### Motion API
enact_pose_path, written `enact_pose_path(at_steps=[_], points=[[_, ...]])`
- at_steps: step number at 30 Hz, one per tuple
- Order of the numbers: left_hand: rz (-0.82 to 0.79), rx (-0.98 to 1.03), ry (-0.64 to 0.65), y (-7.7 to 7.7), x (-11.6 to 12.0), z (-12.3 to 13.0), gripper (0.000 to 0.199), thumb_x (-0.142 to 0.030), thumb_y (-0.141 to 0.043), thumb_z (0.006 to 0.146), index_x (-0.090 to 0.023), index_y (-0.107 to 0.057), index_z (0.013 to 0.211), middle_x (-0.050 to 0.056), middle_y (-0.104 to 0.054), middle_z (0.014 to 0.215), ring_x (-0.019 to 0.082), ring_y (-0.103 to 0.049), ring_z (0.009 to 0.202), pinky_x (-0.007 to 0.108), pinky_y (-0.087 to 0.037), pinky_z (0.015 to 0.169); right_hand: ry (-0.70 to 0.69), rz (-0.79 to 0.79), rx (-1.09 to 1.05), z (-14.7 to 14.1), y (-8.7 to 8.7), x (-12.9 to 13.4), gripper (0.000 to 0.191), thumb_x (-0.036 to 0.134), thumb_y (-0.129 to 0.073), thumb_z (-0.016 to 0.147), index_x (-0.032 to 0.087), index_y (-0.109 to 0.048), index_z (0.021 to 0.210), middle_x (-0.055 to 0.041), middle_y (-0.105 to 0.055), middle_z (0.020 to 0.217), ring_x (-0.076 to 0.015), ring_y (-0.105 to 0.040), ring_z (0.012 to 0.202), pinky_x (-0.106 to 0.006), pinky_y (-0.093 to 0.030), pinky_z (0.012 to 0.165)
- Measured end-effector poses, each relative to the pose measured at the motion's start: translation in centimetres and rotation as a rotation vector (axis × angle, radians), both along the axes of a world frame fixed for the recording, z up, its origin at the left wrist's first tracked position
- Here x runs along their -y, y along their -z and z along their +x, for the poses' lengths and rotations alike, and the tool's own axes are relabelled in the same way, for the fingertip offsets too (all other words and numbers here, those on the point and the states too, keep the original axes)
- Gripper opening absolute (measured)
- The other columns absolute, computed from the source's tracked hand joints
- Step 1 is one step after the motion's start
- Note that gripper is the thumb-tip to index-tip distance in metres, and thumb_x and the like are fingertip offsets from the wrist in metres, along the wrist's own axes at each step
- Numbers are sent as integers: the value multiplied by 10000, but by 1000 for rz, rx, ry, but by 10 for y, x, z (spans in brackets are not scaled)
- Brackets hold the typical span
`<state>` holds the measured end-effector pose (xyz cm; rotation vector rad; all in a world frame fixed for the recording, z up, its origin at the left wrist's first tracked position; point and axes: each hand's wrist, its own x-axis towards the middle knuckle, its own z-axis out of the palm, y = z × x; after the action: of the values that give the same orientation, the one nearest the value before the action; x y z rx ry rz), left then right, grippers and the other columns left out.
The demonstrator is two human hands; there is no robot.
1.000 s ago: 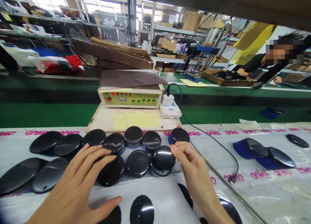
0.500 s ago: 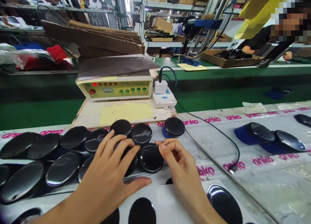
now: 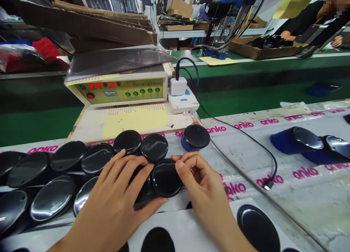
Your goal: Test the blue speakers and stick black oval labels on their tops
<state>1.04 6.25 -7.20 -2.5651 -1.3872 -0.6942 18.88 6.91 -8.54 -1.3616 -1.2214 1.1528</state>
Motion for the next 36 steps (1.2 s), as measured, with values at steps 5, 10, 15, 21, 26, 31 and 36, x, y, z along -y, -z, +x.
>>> enact_pose_path(at_steps=[5,10,15,21,26,31,36], points=[[-11,-4,4,1,-1,0,371,-457,-519,876,-123,-626,997,89,-621,969,255,-574,944,474,-412,983,27,52,69,-3,-2,-1,269,399,-605,829,219,-530,644,-26,-566,818,-191,-594,904,-265,-501,766],[-17,-3,14,1,-1,0,385,-462,-523,872,-115,-627,1004,95,-619,979,263,-573,950,484,-408,981,45,111,109,-4,-3,2,238,345,-602,843,219,-536,650,-17,-547,807,-159,-590,848,-224,-508,702],[-33,-3,11,0,-2,0,363,-436,-542,864,-114,-631,1006,99,-626,987,272,-579,952,489,-407,979,47,148,146,-5,-5,1,208,289,-595,853,214,-530,671,-13,-548,813,-142,-590,819,-208,-510,685],[-26,8,14,0,-2,0,360,-437,-536,867,-115,-635,992,99,-632,974,270,-587,941,481,-412,971,25,199,176,-5,-2,2,197,253,-579,867,219,-515,684,-1,-537,805,-123,-583,812,-183,-503,674],[-35,-1,15,0,-1,0,366,-441,-536,868,-116,-635,1004,99,-631,989,272,-584,953,485,-402,981,6,250,217,-5,2,4,181,206,-548,890,223,-501,716,-2,-522,854,-120,-584,844,-186,-500,687],[-31,-12,15,0,0,0,375,-449,-528,873,-117,-631,1013,100,-631,1000,270,-584,960,482,-403,982,-27,272,217,-4,4,3,167,192,-543,895,226,-486,742,1,-504,868,-133,-593,902,-199,-497,697],[-45,-28,15,-2,1,-1,378,-451,-528,873,-117,-618,1024,96,-622,984,259,-586,946,481,-418,978,-3,258,174,-6,9,1,162,210,-561,883,229,-480,745,6,-484,885,-123,-591,862,-212,-509,693]])
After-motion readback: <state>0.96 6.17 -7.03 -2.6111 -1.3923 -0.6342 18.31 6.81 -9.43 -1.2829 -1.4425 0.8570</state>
